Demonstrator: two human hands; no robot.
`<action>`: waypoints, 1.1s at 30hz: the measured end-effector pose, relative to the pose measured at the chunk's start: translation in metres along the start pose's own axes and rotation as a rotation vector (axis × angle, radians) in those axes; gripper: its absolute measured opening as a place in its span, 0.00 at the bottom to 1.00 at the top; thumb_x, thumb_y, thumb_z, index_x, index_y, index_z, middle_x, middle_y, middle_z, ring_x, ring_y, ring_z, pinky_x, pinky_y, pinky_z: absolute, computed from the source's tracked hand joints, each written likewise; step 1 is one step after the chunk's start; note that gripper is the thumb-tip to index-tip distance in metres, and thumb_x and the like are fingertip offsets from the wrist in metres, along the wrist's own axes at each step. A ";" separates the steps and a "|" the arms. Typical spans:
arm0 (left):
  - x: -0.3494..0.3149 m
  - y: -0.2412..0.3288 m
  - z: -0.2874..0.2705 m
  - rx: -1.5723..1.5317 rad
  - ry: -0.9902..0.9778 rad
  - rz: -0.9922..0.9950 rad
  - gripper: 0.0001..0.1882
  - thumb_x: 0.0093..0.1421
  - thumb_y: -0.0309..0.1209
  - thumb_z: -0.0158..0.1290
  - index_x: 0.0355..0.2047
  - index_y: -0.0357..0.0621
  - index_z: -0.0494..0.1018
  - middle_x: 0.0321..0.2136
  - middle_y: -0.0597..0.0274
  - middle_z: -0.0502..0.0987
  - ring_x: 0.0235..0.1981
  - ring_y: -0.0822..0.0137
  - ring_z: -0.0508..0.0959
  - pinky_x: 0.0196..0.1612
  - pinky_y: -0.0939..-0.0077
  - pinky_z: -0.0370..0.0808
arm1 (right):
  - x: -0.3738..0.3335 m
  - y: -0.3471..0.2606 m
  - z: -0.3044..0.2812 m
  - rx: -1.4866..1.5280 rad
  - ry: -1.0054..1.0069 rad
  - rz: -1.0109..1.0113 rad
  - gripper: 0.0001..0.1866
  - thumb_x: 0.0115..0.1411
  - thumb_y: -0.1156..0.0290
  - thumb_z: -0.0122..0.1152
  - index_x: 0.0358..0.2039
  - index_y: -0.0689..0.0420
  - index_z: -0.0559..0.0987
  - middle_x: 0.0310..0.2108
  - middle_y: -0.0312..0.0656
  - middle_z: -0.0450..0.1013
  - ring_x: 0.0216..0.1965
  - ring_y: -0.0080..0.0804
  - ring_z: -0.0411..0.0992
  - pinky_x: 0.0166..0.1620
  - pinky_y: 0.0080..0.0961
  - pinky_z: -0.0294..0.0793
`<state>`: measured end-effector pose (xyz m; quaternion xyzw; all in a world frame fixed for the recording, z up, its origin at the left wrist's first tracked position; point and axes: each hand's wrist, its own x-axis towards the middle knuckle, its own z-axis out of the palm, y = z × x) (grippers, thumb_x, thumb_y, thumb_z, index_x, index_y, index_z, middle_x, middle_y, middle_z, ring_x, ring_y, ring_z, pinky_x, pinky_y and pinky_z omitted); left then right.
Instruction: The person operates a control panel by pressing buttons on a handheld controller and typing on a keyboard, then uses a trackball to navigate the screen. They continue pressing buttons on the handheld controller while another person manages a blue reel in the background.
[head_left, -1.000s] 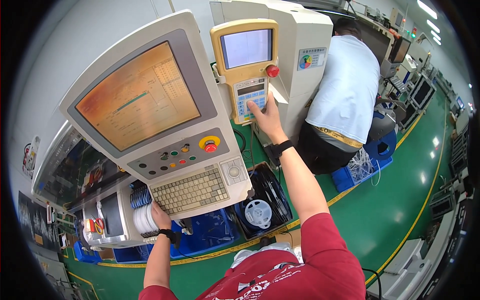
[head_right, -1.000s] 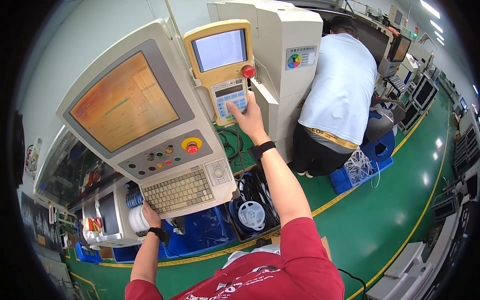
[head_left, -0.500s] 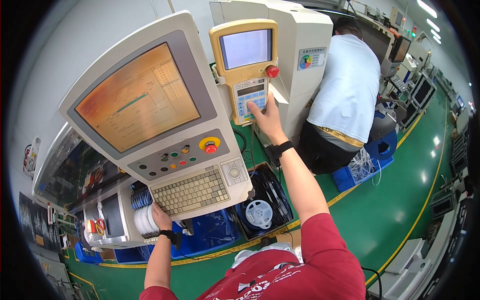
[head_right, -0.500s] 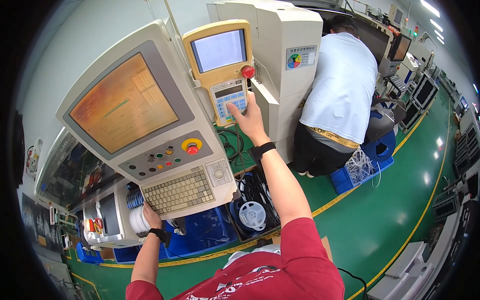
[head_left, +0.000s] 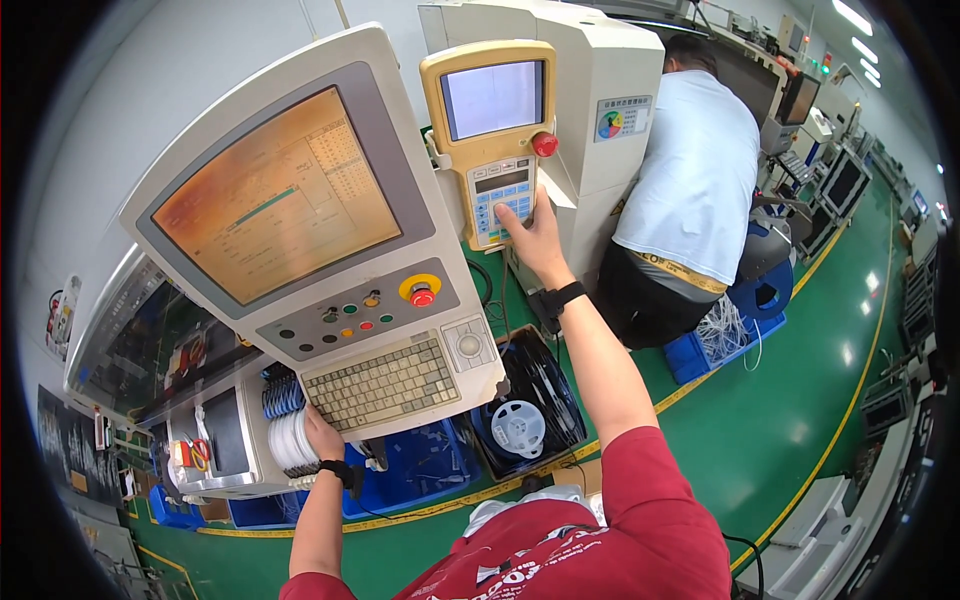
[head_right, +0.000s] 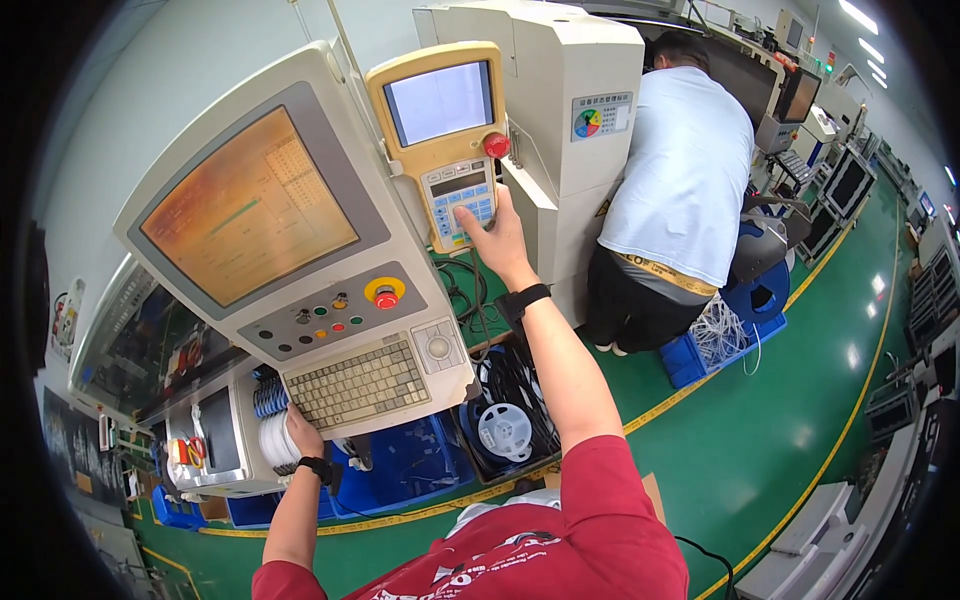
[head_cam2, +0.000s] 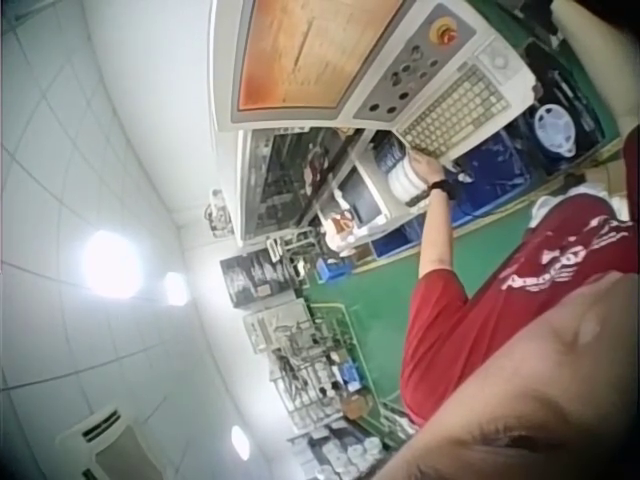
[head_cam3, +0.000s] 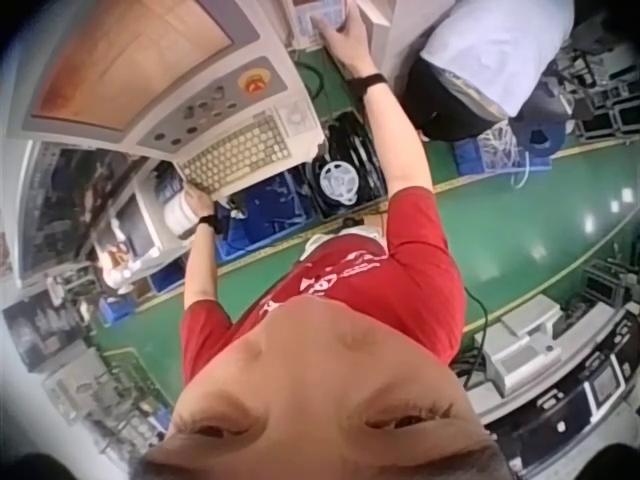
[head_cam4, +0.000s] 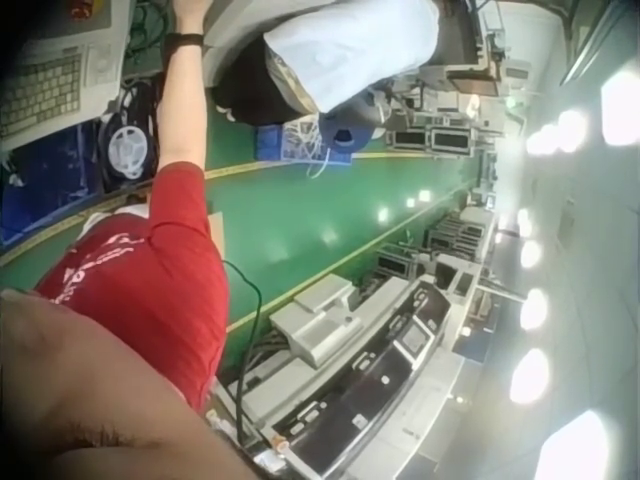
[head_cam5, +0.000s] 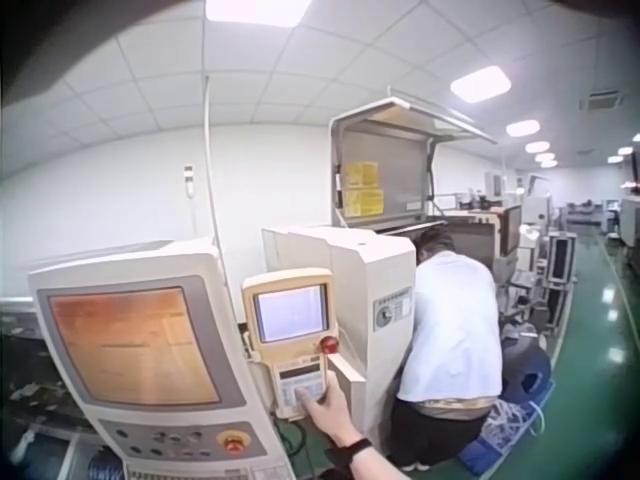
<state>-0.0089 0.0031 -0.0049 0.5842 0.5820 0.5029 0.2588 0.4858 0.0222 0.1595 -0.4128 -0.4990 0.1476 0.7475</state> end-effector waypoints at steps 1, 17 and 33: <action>0.000 0.000 0.000 0.000 0.000 0.001 0.30 0.72 0.46 0.32 0.45 0.26 0.70 0.40 0.46 0.77 0.40 0.55 0.75 0.48 0.69 0.68 | 0.000 0.000 0.000 -0.006 0.000 -0.001 0.20 0.60 0.65 0.64 0.46 0.60 0.67 0.37 0.42 0.76 0.39 0.24 0.73 0.42 0.23 0.72; 0.000 0.001 0.000 0.006 0.000 0.004 0.31 0.72 0.47 0.32 0.44 0.26 0.71 0.39 0.46 0.77 0.40 0.54 0.75 0.48 0.69 0.68 | 0.000 -0.004 -0.001 -0.049 0.007 -0.010 0.20 0.60 0.66 0.64 0.47 0.59 0.67 0.38 0.41 0.76 0.39 0.23 0.74 0.41 0.22 0.72; -0.002 0.007 0.001 -0.034 -0.029 0.015 0.30 0.73 0.46 0.31 0.45 0.26 0.70 0.40 0.46 0.77 0.41 0.55 0.75 0.49 0.69 0.68 | -0.001 -0.003 -0.007 -0.018 -0.043 0.001 0.17 0.66 0.63 0.57 0.48 0.59 0.66 0.38 0.39 0.74 0.39 0.22 0.71 0.44 0.22 0.71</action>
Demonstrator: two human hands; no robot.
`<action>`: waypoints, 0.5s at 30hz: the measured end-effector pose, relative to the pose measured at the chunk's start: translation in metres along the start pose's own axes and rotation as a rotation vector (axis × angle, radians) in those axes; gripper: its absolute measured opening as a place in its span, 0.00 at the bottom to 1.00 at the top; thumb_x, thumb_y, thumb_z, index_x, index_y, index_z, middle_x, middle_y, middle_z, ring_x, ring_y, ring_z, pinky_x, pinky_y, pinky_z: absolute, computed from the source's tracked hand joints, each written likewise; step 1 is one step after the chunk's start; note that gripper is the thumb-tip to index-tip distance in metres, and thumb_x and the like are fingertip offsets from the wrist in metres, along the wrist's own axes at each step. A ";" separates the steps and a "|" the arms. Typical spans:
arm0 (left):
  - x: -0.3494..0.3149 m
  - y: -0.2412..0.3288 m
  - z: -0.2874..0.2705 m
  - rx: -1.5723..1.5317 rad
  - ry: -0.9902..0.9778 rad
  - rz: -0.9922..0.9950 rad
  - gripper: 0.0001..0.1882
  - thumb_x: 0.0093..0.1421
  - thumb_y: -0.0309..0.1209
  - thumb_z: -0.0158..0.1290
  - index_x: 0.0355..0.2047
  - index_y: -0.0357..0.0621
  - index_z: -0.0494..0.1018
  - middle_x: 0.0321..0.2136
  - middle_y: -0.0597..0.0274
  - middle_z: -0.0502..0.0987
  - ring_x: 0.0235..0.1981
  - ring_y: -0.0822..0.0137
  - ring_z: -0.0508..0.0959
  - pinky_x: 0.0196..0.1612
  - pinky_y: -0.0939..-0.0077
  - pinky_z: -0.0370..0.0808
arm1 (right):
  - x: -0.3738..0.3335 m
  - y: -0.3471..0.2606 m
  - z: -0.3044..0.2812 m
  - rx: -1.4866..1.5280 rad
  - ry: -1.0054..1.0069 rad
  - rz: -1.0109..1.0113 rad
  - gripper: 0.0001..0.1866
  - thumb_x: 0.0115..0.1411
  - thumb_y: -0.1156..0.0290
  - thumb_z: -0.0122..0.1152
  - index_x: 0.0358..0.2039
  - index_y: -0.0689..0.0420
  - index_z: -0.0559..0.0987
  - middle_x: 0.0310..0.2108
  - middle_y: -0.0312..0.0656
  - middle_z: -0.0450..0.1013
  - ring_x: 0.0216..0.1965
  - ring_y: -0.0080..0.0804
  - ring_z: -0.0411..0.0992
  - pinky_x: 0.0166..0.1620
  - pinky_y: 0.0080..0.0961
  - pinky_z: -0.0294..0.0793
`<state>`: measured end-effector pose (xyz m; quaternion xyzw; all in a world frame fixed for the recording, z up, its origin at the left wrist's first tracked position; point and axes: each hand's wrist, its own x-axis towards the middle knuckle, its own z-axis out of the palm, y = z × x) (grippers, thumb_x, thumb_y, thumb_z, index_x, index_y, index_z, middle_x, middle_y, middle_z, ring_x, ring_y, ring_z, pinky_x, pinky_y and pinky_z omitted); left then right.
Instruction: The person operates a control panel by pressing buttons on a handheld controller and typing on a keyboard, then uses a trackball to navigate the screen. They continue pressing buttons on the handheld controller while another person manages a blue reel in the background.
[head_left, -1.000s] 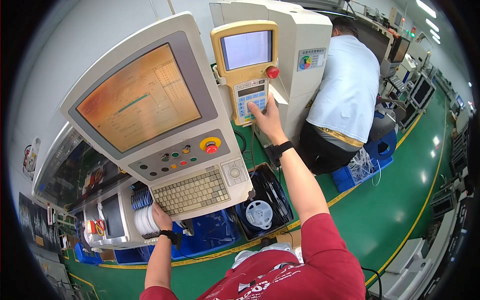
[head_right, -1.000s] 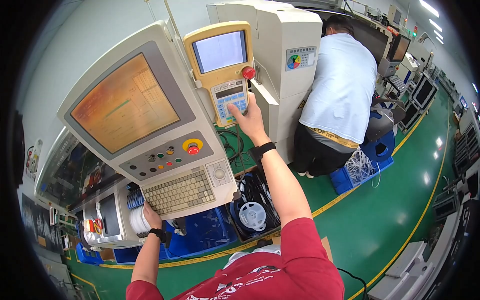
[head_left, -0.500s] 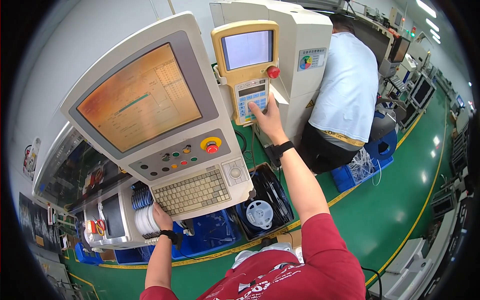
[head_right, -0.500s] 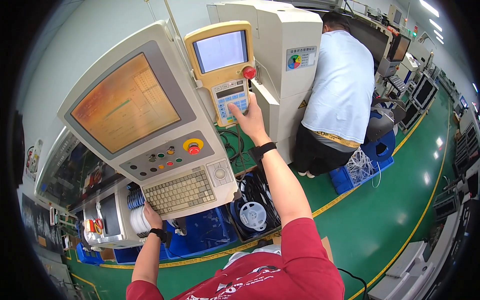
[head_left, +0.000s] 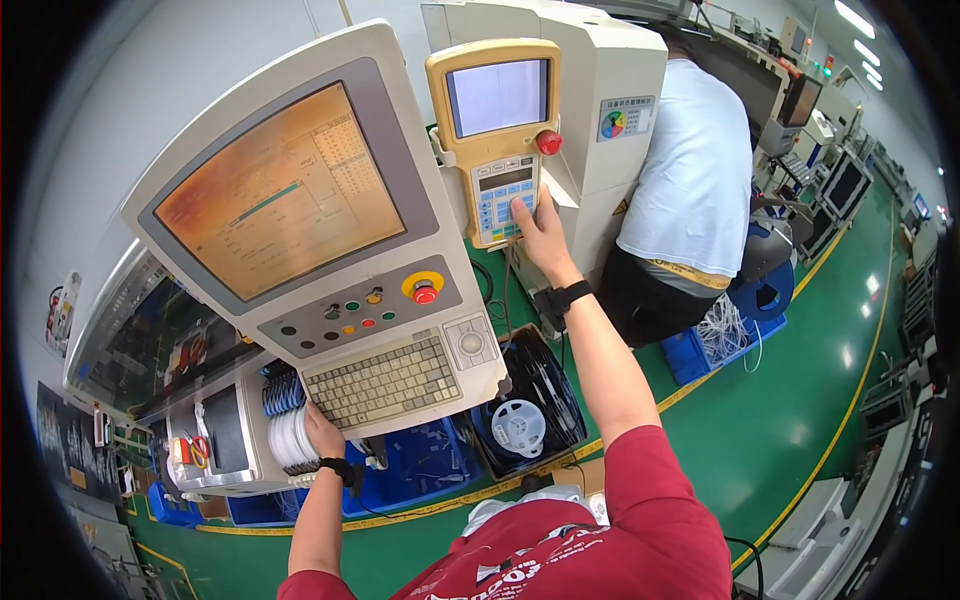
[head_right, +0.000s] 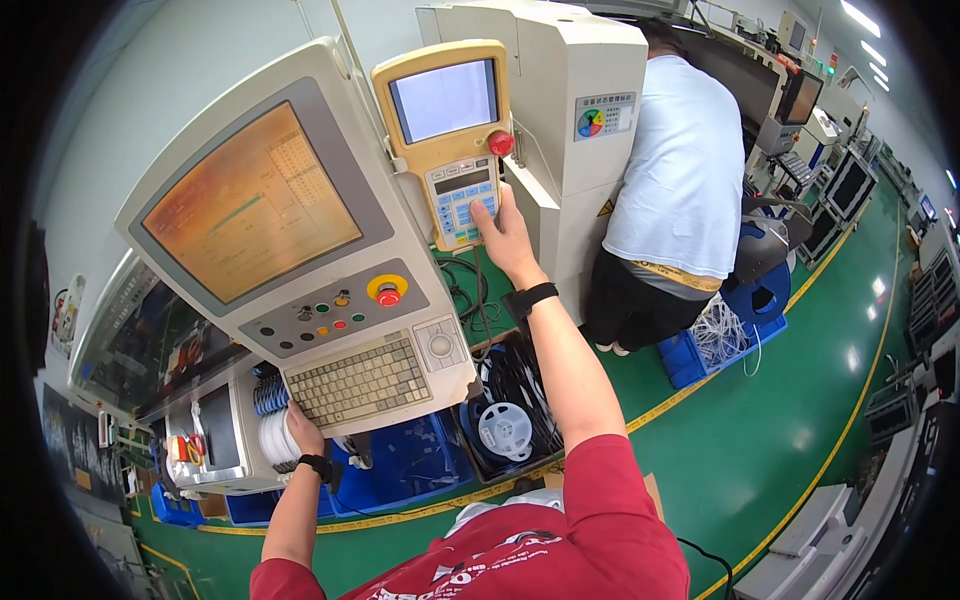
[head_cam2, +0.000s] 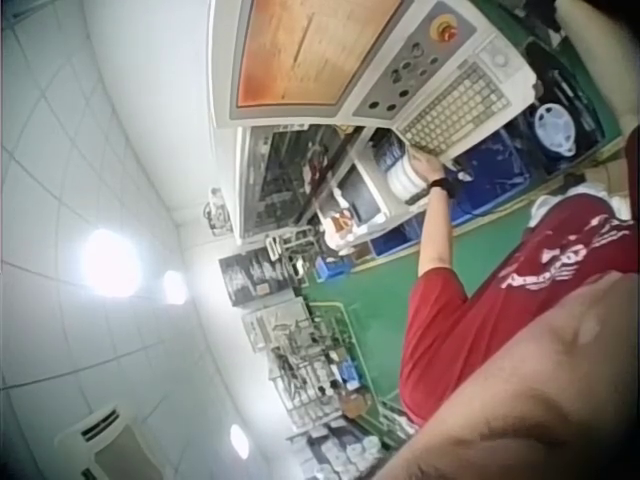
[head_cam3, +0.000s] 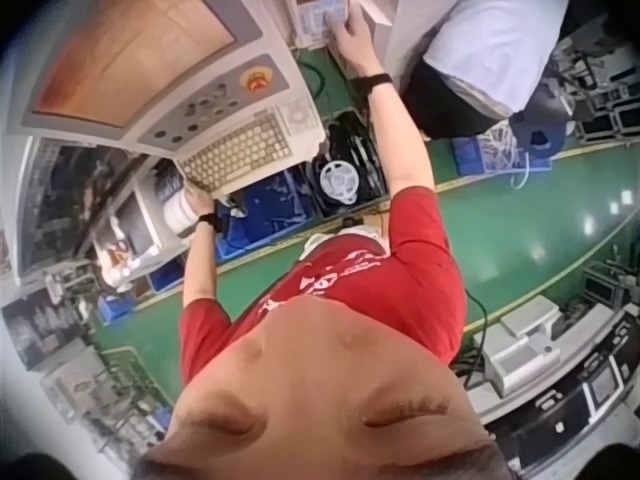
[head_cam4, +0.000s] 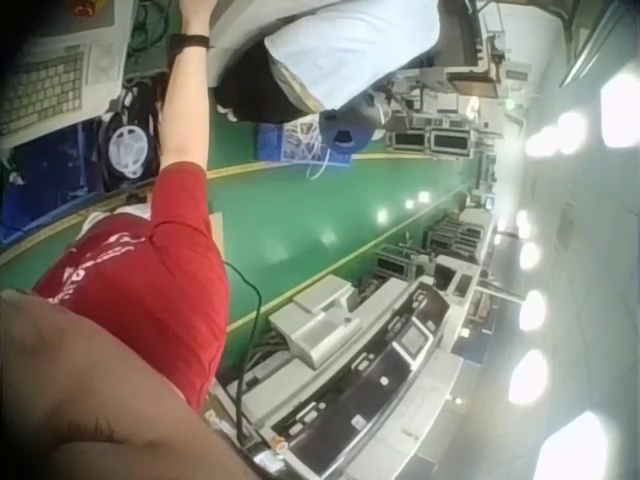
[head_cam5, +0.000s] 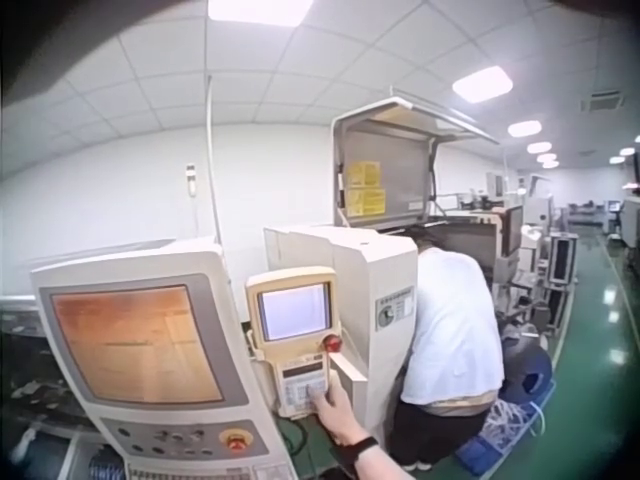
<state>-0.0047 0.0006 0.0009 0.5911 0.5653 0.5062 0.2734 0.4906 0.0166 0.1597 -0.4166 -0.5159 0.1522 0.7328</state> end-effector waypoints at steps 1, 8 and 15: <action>0.000 0.000 0.000 0.000 0.000 0.000 0.30 0.73 0.46 0.31 0.45 0.26 0.70 0.40 0.46 0.77 0.41 0.55 0.75 0.49 0.69 0.68 | 0.000 0.000 -0.001 0.072 -0.015 -0.002 0.17 0.67 0.63 0.54 0.49 0.59 0.66 0.39 0.39 0.73 0.40 0.21 0.69 0.44 0.22 0.71; 0.002 -0.010 -0.002 -0.009 0.021 0.002 0.30 0.73 0.46 0.31 0.45 0.27 0.70 0.40 0.47 0.77 0.40 0.55 0.75 0.48 0.69 0.68 | 0.001 -0.002 -0.001 0.055 -0.065 0.043 0.17 0.68 0.63 0.52 0.50 0.60 0.65 0.40 0.37 0.71 0.41 0.19 0.68 0.46 0.20 0.69; 0.001 -0.001 -0.002 -0.005 0.005 -0.032 0.30 0.72 0.47 0.33 0.44 0.26 0.71 0.40 0.49 0.78 0.39 0.60 0.75 0.48 0.71 0.68 | 0.000 -0.007 0.000 0.064 -0.059 -0.002 0.17 0.68 0.63 0.52 0.51 0.60 0.65 0.41 0.38 0.71 0.43 0.19 0.67 0.47 0.19 0.69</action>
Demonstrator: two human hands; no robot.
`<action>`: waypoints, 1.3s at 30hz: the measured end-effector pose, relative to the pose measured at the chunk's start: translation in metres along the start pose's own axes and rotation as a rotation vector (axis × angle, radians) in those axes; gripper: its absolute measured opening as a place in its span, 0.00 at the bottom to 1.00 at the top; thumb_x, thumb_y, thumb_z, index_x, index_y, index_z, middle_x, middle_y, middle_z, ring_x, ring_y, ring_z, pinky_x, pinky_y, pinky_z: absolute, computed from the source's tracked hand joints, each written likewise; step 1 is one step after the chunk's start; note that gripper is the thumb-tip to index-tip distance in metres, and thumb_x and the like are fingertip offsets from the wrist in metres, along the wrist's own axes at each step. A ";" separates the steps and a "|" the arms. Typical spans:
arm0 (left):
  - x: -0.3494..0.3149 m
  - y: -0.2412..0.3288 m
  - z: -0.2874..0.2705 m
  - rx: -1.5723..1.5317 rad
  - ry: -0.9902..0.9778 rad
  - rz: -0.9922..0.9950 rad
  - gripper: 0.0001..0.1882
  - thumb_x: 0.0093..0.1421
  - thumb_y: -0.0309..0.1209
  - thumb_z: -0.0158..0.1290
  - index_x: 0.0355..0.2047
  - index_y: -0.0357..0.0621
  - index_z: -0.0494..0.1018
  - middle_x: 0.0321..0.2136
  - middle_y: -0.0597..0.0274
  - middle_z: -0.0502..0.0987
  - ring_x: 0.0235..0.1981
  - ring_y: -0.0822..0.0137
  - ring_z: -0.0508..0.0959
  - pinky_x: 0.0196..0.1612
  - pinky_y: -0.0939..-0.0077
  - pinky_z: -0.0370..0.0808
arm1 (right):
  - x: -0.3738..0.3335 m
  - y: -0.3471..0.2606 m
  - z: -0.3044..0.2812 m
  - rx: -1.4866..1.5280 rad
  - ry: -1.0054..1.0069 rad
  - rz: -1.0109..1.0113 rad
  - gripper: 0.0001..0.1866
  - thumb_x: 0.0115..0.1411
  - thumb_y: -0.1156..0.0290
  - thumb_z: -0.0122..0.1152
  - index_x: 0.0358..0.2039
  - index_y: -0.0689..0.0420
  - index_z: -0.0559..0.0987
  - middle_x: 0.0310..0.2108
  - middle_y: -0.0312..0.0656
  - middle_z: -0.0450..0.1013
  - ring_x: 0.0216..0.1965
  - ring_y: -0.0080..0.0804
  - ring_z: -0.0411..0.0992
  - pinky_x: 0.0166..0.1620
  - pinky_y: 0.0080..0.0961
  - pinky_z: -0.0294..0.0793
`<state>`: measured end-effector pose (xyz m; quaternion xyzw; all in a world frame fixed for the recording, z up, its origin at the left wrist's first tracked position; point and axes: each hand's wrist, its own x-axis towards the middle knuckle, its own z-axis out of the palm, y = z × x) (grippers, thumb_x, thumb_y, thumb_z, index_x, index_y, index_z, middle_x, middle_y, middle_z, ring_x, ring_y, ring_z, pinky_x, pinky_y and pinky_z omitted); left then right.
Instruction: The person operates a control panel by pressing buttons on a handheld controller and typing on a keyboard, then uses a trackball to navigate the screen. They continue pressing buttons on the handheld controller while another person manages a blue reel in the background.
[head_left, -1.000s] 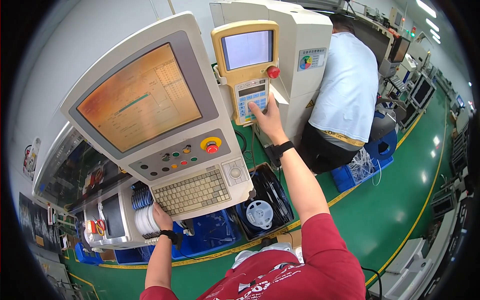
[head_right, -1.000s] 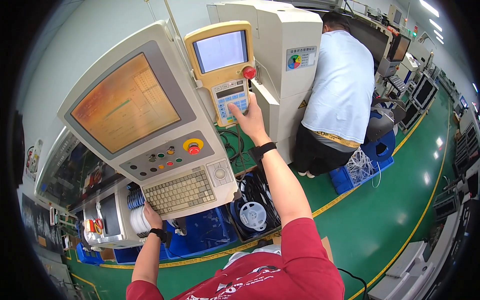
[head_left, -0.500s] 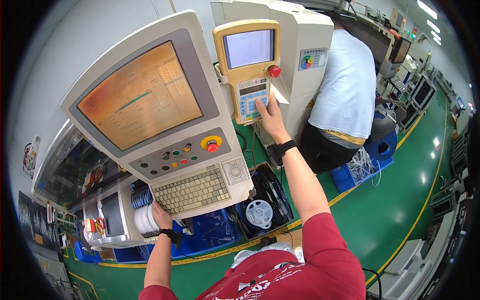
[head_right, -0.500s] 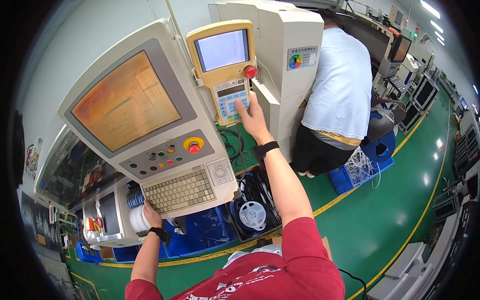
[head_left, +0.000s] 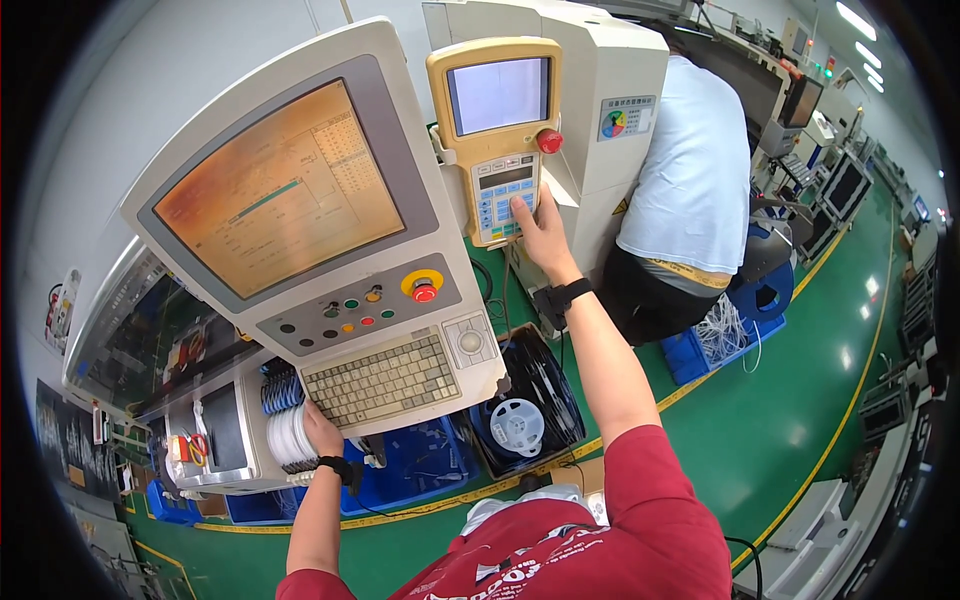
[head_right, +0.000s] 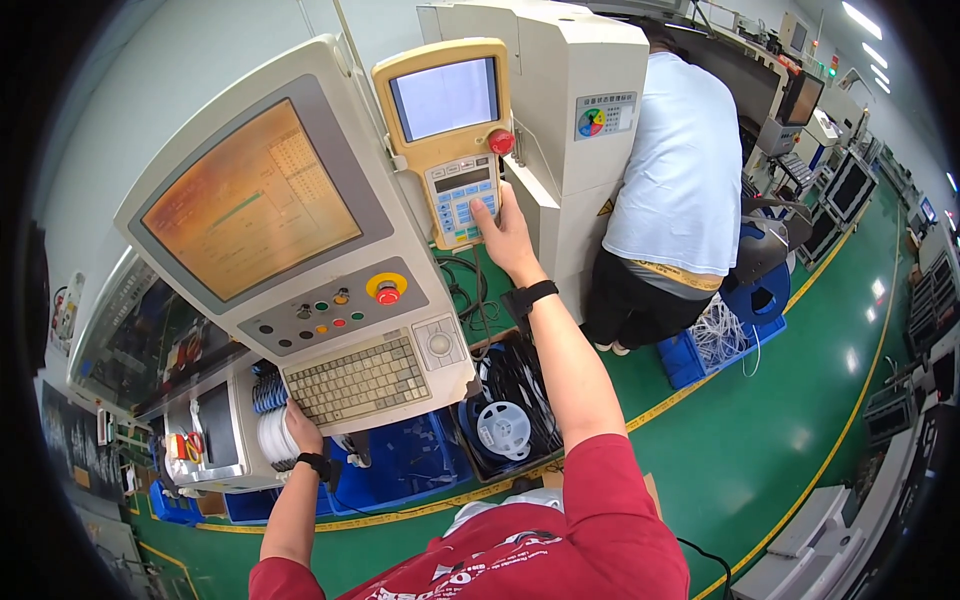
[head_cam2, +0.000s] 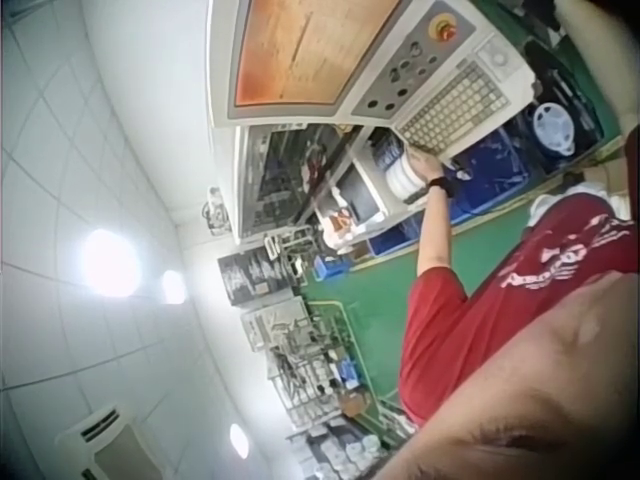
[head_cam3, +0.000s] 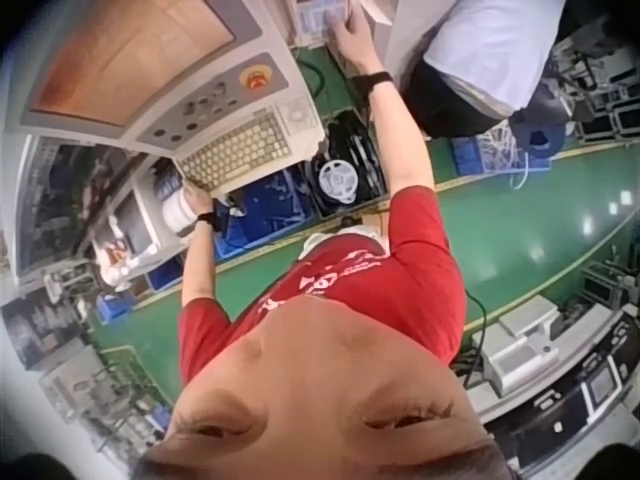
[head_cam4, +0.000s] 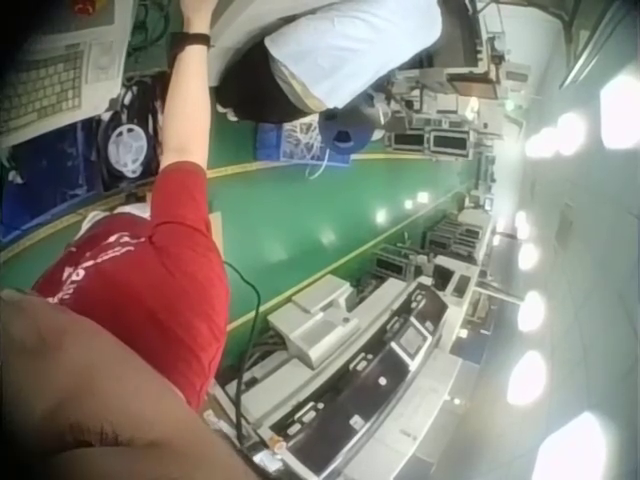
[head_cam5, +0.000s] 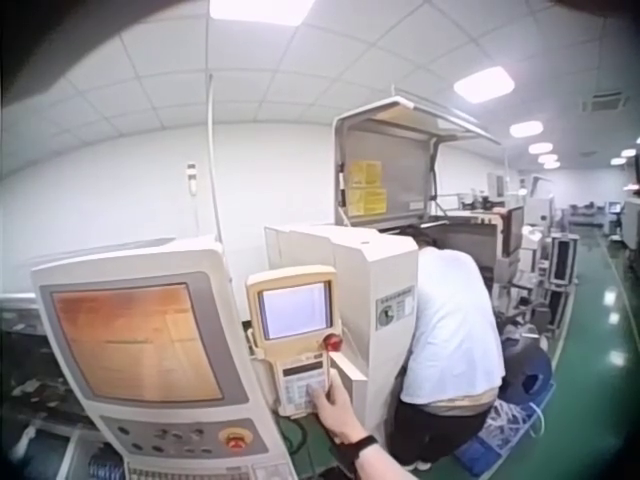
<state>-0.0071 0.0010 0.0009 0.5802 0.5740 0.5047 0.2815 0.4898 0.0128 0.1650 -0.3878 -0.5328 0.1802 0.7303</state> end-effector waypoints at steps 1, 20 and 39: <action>-0.001 0.002 0.000 0.000 0.001 -0.001 0.30 0.72 0.47 0.33 0.44 0.26 0.71 0.40 0.49 0.78 0.39 0.60 0.75 0.48 0.71 0.68 | 0.000 -0.001 0.001 0.016 0.001 -0.002 0.17 0.68 0.63 0.52 0.51 0.60 0.65 0.41 0.38 0.71 0.43 0.19 0.67 0.47 0.19 0.69; 0.001 -0.005 0.000 0.016 0.020 0.001 0.31 0.72 0.48 0.34 0.43 0.25 0.71 0.40 0.49 0.77 0.39 0.60 0.74 0.47 0.71 0.68 | -0.001 0.002 -0.001 -0.080 0.012 0.004 0.17 0.68 0.63 0.51 0.50 0.60 0.64 0.42 0.40 0.72 0.43 0.22 0.69 0.47 0.23 0.70; 0.000 0.002 0.003 0.034 0.031 0.028 0.30 0.72 0.46 0.32 0.42 0.26 0.71 0.36 0.46 0.78 0.37 0.55 0.75 0.46 0.68 0.69 | 0.015 -0.053 -0.046 -0.611 -0.452 0.178 0.32 0.57 0.73 0.64 0.59 0.60 0.61 0.48 0.50 0.72 0.49 0.41 0.73 0.53 0.32 0.71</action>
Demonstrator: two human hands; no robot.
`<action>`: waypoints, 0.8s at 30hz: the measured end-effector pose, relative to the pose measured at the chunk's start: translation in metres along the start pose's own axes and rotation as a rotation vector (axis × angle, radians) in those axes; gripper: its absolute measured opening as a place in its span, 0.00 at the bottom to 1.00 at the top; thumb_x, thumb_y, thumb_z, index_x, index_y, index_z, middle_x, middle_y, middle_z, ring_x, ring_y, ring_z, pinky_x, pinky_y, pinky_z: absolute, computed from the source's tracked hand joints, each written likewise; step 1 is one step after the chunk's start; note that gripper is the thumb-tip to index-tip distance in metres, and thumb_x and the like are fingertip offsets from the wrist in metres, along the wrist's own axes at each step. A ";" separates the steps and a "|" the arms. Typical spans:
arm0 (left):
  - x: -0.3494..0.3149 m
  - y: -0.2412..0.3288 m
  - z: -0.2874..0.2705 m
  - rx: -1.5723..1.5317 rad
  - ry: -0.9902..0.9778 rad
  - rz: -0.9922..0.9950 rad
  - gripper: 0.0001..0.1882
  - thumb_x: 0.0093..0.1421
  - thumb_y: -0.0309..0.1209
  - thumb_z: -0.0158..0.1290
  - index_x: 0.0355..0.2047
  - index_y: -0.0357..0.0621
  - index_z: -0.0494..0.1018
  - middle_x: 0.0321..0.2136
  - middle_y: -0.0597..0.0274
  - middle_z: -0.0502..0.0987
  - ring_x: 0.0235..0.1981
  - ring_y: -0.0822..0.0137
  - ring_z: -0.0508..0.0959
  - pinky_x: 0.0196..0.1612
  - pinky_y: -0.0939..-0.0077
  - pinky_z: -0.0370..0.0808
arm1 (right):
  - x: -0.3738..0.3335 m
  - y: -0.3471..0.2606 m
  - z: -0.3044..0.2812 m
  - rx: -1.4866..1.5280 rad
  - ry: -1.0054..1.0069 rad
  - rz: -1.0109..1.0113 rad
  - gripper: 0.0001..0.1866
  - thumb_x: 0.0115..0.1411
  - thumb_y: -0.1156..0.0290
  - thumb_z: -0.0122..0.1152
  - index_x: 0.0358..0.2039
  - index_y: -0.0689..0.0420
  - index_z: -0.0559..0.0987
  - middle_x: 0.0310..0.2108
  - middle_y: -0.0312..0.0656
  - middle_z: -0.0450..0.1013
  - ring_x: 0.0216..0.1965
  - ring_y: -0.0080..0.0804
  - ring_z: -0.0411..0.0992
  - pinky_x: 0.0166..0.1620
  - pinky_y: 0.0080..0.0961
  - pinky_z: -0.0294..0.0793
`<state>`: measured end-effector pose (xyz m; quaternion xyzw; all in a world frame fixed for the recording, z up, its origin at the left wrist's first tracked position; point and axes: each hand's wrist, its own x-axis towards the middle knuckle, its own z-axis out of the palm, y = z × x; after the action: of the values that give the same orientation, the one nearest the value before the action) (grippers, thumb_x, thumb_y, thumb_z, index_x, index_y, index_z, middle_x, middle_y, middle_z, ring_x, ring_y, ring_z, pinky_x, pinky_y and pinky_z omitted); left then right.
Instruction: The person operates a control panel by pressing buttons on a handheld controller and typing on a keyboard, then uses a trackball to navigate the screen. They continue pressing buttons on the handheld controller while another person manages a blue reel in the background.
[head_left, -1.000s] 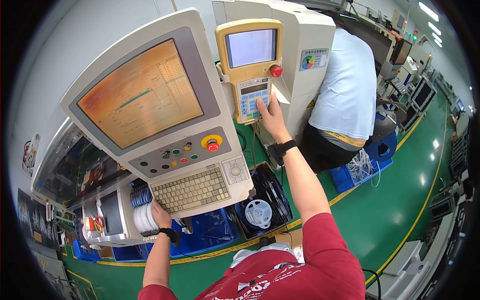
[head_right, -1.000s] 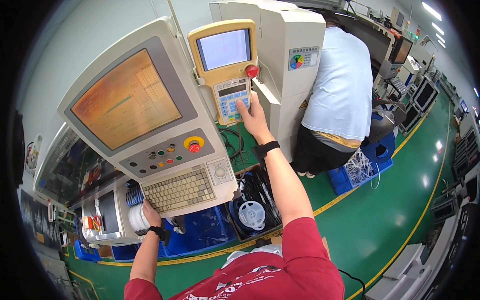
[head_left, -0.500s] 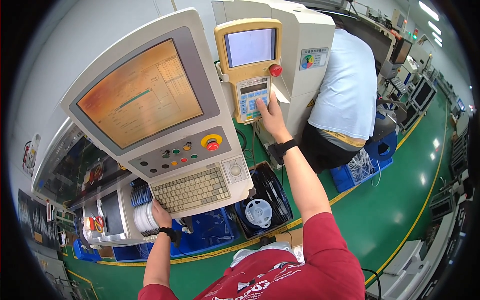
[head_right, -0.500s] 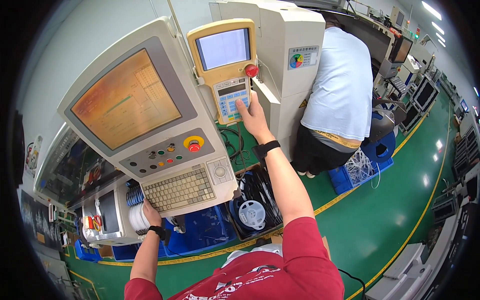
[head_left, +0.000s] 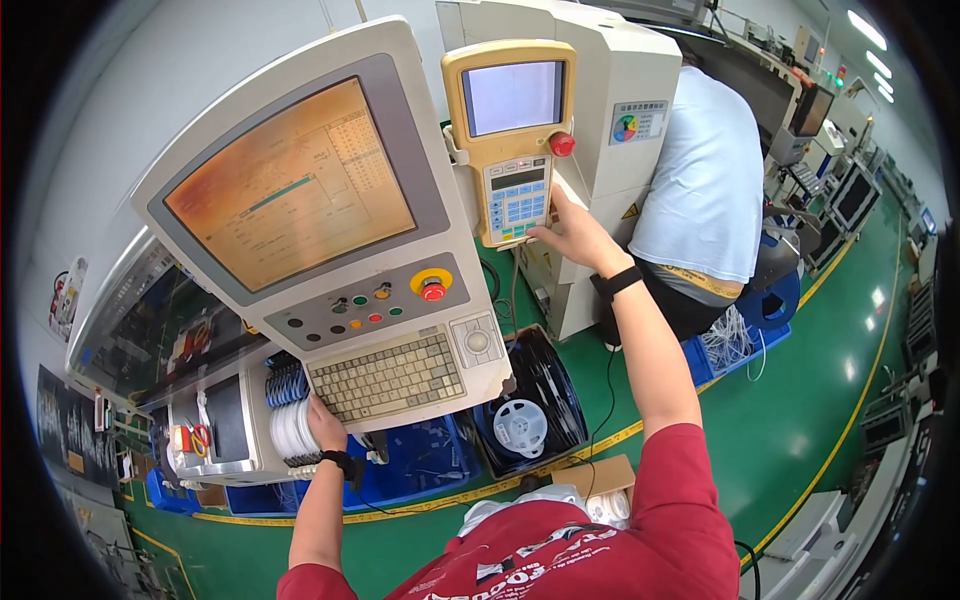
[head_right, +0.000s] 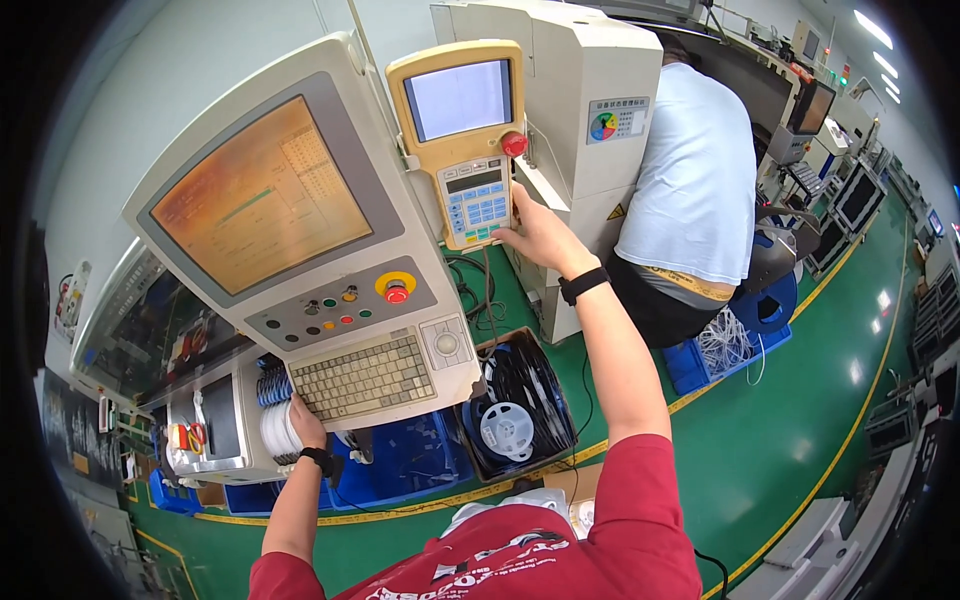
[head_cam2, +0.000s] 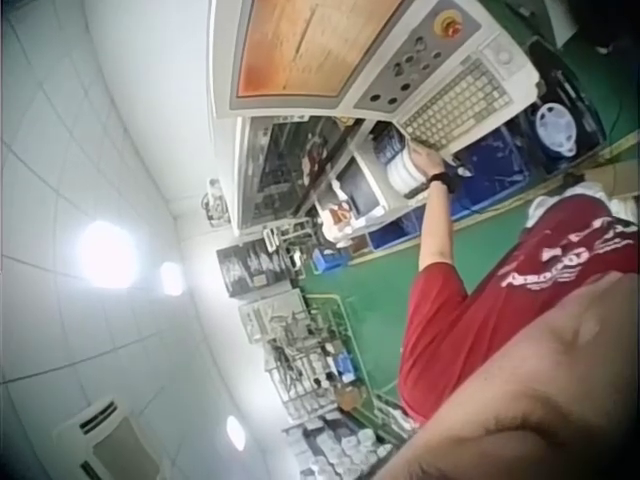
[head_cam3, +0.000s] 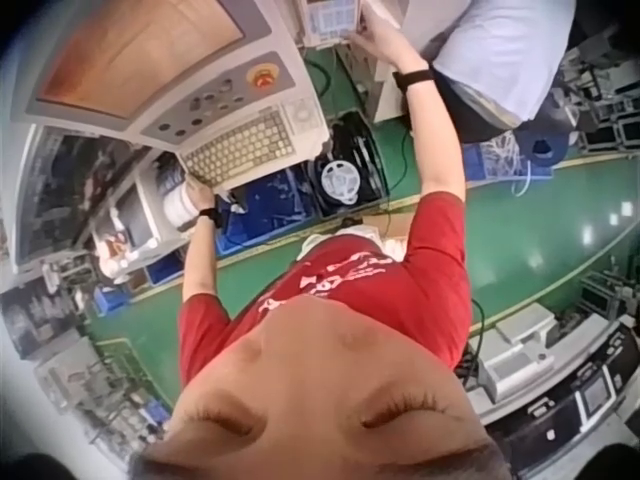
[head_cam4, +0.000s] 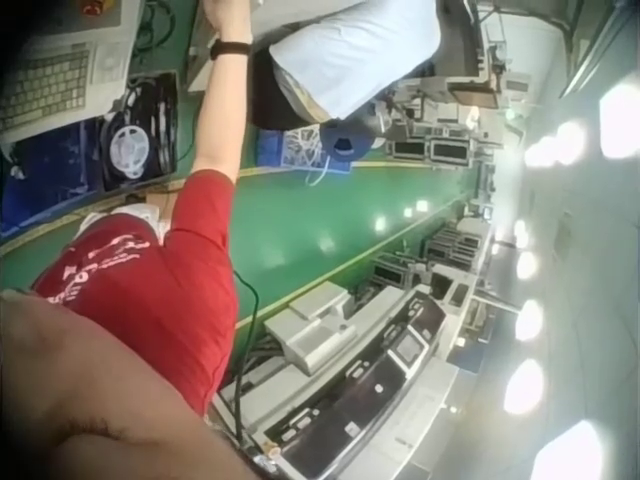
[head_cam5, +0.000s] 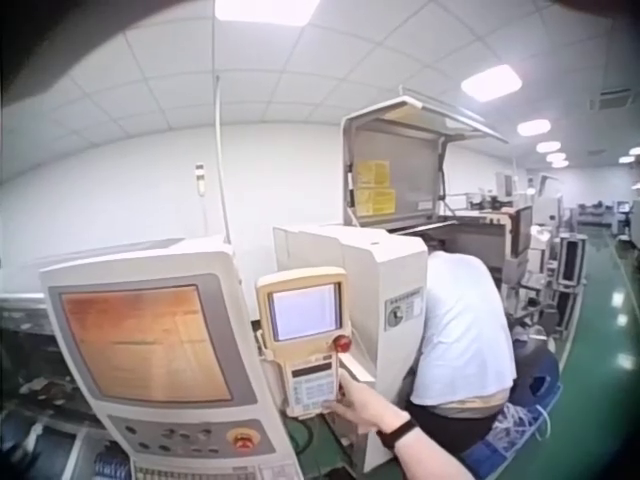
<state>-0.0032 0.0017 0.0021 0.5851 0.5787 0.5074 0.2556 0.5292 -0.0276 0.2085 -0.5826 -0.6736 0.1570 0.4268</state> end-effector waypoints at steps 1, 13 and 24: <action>0.000 0.001 0.001 -0.003 -0.001 -0.002 0.30 0.72 0.46 0.32 0.42 0.26 0.71 0.36 0.46 0.78 0.37 0.55 0.75 0.46 0.68 0.69 | -0.001 0.005 0.002 0.006 0.032 -0.027 0.32 0.57 0.73 0.64 0.59 0.60 0.61 0.48 0.49 0.72 0.49 0.40 0.73 0.53 0.33 0.71; 0.002 -0.009 -0.004 -0.026 -0.037 -0.032 0.29 0.72 0.46 0.32 0.45 0.27 0.70 0.40 0.46 0.77 0.40 0.53 0.75 0.47 0.68 0.69 | -0.001 0.010 0.006 0.162 -0.012 0.053 0.31 0.59 0.77 0.61 0.61 0.57 0.59 0.52 0.46 0.71 0.54 0.38 0.71 0.54 0.33 0.72; -0.001 0.000 -0.003 -0.015 -0.027 -0.018 0.30 0.72 0.46 0.31 0.46 0.27 0.70 0.39 0.46 0.77 0.39 0.52 0.76 0.46 0.67 0.69 | 0.001 0.009 0.006 0.204 -0.031 0.067 0.29 0.59 0.78 0.61 0.59 0.58 0.60 0.51 0.45 0.71 0.54 0.36 0.71 0.54 0.31 0.72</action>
<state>-0.0055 0.0005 0.0025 0.5847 0.5767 0.5015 0.2722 0.5305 -0.0226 0.1985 -0.5557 -0.6408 0.2478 0.4681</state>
